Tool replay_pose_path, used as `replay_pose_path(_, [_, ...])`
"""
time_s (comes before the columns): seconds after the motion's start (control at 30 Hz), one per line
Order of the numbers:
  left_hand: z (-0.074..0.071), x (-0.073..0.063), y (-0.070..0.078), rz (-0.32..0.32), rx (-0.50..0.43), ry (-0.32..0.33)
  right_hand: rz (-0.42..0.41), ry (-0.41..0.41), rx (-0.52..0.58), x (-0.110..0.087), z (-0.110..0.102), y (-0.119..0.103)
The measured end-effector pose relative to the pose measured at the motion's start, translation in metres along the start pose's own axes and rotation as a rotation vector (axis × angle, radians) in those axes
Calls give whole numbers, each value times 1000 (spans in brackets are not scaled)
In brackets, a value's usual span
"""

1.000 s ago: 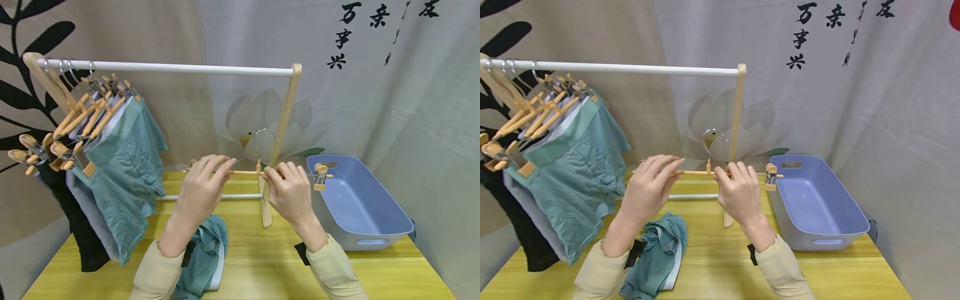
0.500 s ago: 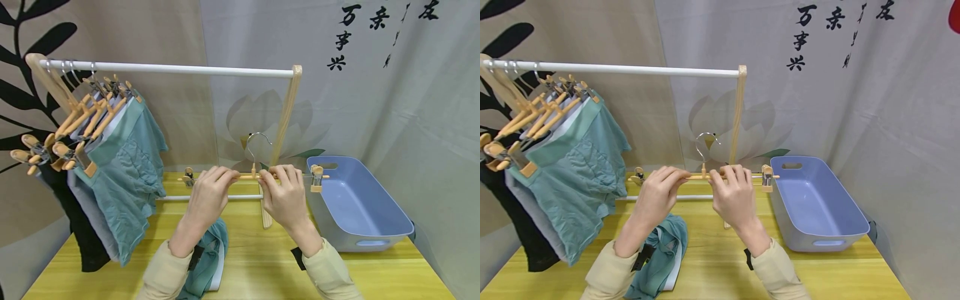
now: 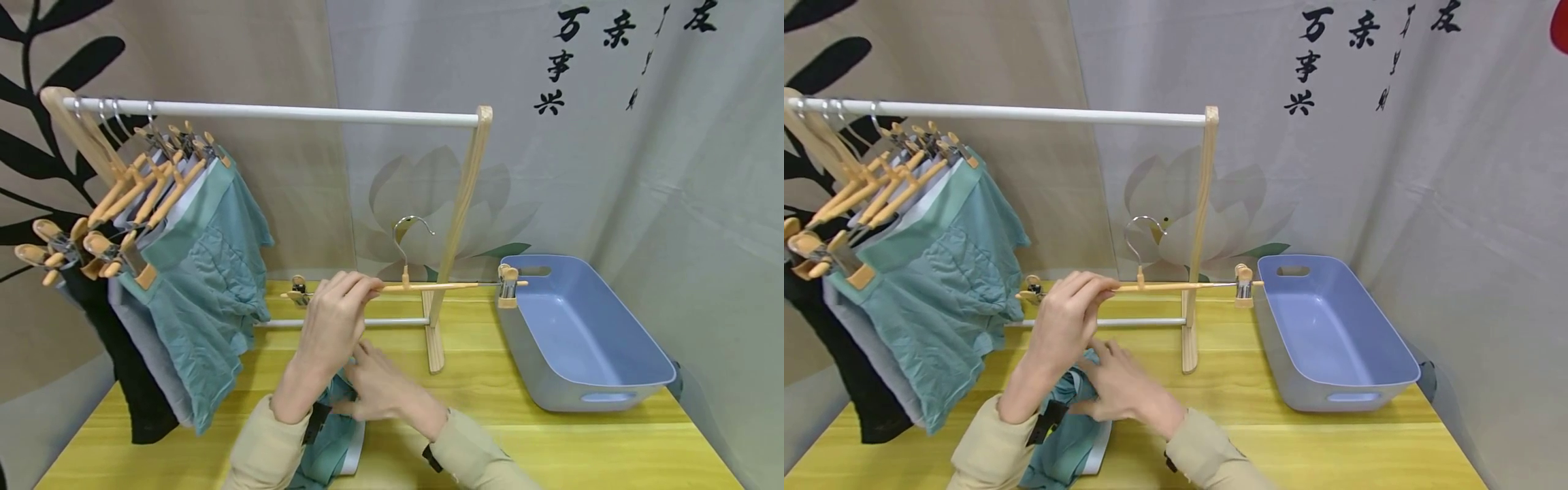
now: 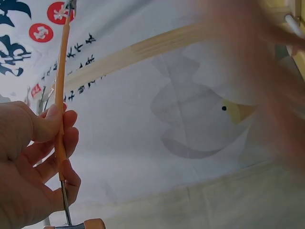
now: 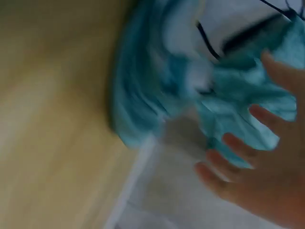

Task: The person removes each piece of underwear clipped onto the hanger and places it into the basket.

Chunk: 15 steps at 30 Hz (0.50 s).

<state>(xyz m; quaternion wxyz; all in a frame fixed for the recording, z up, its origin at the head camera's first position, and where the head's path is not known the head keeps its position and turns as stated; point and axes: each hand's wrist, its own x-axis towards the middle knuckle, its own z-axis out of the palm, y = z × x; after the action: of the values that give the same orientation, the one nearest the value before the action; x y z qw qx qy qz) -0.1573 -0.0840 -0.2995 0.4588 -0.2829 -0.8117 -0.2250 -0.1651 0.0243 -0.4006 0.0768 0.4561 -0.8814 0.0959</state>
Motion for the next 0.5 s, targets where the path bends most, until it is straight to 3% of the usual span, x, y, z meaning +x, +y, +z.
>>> replay_pose_path(0.1, [0, 0, -1, 1, 10, 1, 98, -285, 96, 9, 21, -9])
replay_pose_path(0.17, [0, 0, -2, -4, 15, 1, 143, -430, 40, 15, 32, -16])
replay_pose_path(0.23, [0, -1, -2, -10, 14, 2, 143, -520, -62, 19, 40, -23])
replay_pose_path(0.33, [0, -1, -2, -17, 10, 1, 134, -599, -235, 25, 45, -31])
replay_pose_path(0.43, [0, -1, -2, -21, 9, -3, 90, -598, -376, 28, 46, -33])
replay_pose_path(0.5, [0, -1, -2, -21, 7, -3, 55, -574, -393, 28, 46, -30])
